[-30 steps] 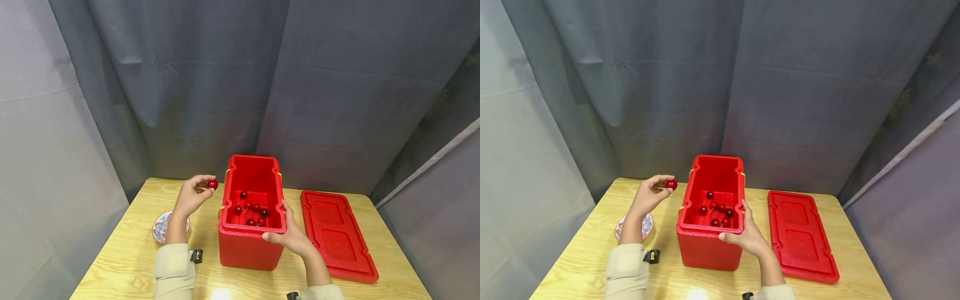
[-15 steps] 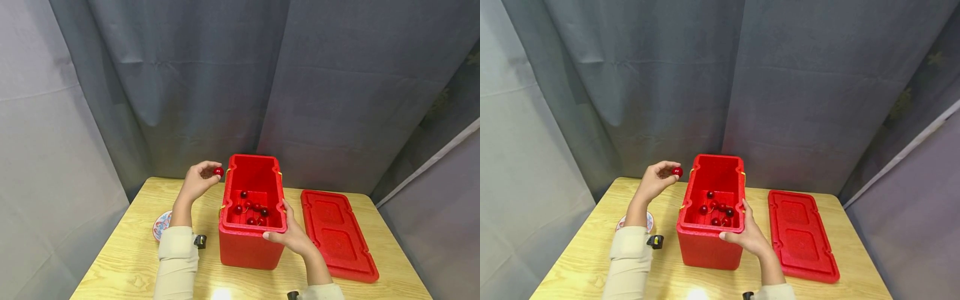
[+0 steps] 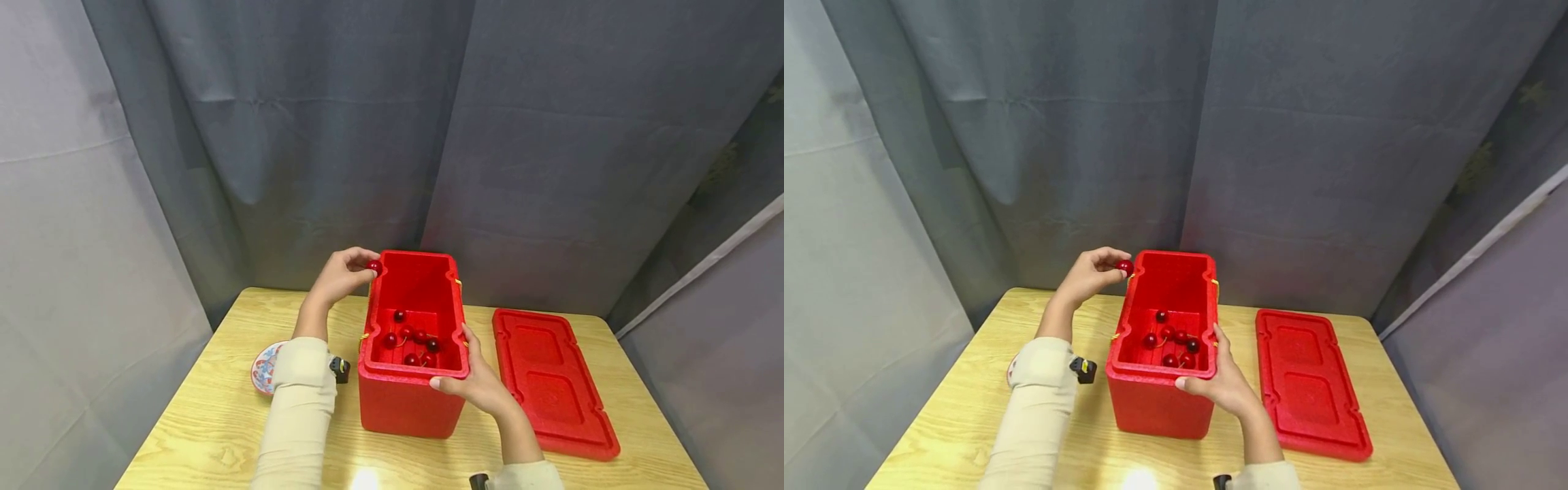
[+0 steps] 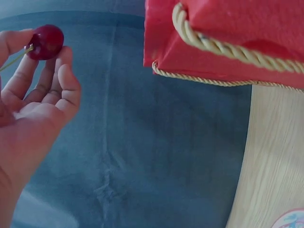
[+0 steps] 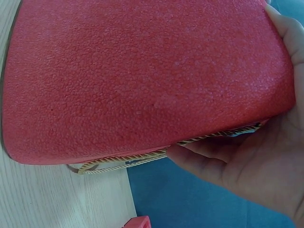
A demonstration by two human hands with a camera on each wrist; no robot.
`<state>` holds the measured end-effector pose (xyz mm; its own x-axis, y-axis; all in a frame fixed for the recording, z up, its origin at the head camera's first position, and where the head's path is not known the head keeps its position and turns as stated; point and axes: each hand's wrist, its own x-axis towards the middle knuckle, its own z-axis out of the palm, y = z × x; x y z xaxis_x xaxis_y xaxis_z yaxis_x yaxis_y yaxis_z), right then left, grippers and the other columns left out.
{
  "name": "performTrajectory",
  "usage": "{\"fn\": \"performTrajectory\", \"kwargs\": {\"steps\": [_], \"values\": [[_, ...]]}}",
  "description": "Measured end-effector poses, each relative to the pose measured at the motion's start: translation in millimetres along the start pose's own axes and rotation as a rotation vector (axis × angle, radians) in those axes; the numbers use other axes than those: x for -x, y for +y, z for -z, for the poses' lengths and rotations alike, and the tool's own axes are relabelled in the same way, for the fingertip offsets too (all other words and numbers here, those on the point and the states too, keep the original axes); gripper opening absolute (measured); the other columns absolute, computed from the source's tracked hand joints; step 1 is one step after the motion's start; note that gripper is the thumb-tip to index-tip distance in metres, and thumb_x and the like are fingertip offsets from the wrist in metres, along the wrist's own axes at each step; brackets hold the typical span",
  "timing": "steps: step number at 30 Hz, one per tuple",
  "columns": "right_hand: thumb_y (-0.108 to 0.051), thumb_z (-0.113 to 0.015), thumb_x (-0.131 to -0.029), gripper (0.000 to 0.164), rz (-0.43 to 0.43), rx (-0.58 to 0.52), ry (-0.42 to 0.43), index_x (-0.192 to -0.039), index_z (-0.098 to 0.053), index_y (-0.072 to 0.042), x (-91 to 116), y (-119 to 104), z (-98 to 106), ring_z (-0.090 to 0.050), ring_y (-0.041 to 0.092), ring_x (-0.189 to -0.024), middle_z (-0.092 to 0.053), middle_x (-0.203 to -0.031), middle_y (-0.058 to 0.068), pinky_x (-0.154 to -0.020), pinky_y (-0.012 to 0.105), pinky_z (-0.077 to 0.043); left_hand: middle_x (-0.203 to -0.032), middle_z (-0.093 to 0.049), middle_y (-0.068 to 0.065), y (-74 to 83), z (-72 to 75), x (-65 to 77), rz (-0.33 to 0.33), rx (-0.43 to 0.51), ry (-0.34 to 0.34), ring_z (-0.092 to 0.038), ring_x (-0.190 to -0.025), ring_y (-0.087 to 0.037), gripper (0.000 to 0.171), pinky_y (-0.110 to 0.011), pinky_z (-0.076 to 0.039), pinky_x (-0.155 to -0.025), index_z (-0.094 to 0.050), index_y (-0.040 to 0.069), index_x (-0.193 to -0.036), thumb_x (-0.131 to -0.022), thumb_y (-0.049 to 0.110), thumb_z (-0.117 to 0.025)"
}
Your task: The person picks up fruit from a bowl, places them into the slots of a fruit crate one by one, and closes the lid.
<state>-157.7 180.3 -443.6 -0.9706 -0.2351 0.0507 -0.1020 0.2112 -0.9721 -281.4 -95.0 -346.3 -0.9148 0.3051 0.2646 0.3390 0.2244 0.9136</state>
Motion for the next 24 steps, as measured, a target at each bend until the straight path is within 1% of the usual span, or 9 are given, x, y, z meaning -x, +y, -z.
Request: {"fn": "performTrajectory", "kwargs": {"steps": [4, 7, 13, 16, 20, 24], "values": [[-0.022, -0.08, -0.069, 0.108, -0.008, 0.003, 0.004, -0.147, -0.004, -0.02, 0, 0, -1, -0.046, 0.033, -0.115, -0.039, -0.135, 0.014, -0.083, 0.04, -0.048, -0.1, -0.065, -0.012, 1.1, -3.0, -6.0, 0.024, -0.017, -0.043, -0.061, -0.088, -0.023, 0.029, -0.034, -0.05, -0.079, -0.063, -0.002, -0.111, -0.083, 0.003, -0.061], [-0.022, -0.08, -0.069, 0.109, -0.023, 0.003, 0.005, -0.147, -0.004, -0.019, 1, -3, -2, -0.046, 0.032, -0.116, -0.039, -0.136, 0.014, -0.083, 0.04, -0.049, -0.102, -0.065, -0.013, 2.5, -4.9, -10.1, 0.041, -0.04, -0.069, -0.06, -0.091, -0.023, 0.029, -0.034, -0.049, -0.081, -0.063, -0.001, -0.111, -0.082, 0.005, -0.062], [-0.018, -0.079, -0.069, 0.11, -0.031, -0.005, -0.024, -0.146, -0.002, -0.009, 7, -26, -6, -0.044, 0.036, -0.116, -0.038, -0.135, 0.018, -0.081, 0.041, -0.049, -0.105, -0.064, -0.012, 5.1, -7.5, -17.2, 0.105, -0.072, -0.107, -0.058, -0.093, -0.023, 0.031, -0.039, -0.049, -0.08, -0.063, 0.0, -0.113, -0.083, 0.008, -0.063], [-0.017, -0.078, -0.07, 0.109, -0.029, -0.003, -0.033, -0.146, -0.001, -0.007, 9, -31, -6, -0.044, 0.036, -0.115, -0.037, -0.134, 0.019, -0.082, 0.041, -0.049, -0.103, -0.064, -0.011, 7.1, -10.0, -21.3, 0.131, -0.067, -0.136, -0.058, -0.093, -0.023, 0.032, -0.043, -0.048, -0.081, -0.062, -0.001, -0.113, -0.082, 0.009, -0.063], [-0.018, -0.079, -0.069, 0.11, -0.028, -0.015, -0.02, -0.146, -0.001, -0.012, 5, -20, -4, -0.045, 0.035, -0.116, -0.037, -0.135, 0.018, -0.082, 0.041, -0.049, -0.1, -0.064, -0.01, 9.0, -15.9, -26.9, 0.166, -0.033, -0.17, -0.058, -0.09, -0.024, 0.03, -0.049, -0.046, -0.084, -0.062, 0.0, -0.11, -0.082, 0.008, -0.063], [-0.022, -0.081, -0.069, 0.11, -0.029, -0.004, -0.004, -0.147, -0.003, -0.02, 2, -4, -1, -0.046, 0.032, -0.115, -0.038, -0.136, 0.013, -0.082, 0.04, -0.049, -0.099, -0.063, -0.009, 7.0, -23.4, -31.9, 0.213, -0.009, -0.2, -0.056, -0.088, -0.027, 0.029, -0.047, -0.047, -0.081, -0.061, -0.001, -0.11, -0.082, 0.007, -0.063]]}}
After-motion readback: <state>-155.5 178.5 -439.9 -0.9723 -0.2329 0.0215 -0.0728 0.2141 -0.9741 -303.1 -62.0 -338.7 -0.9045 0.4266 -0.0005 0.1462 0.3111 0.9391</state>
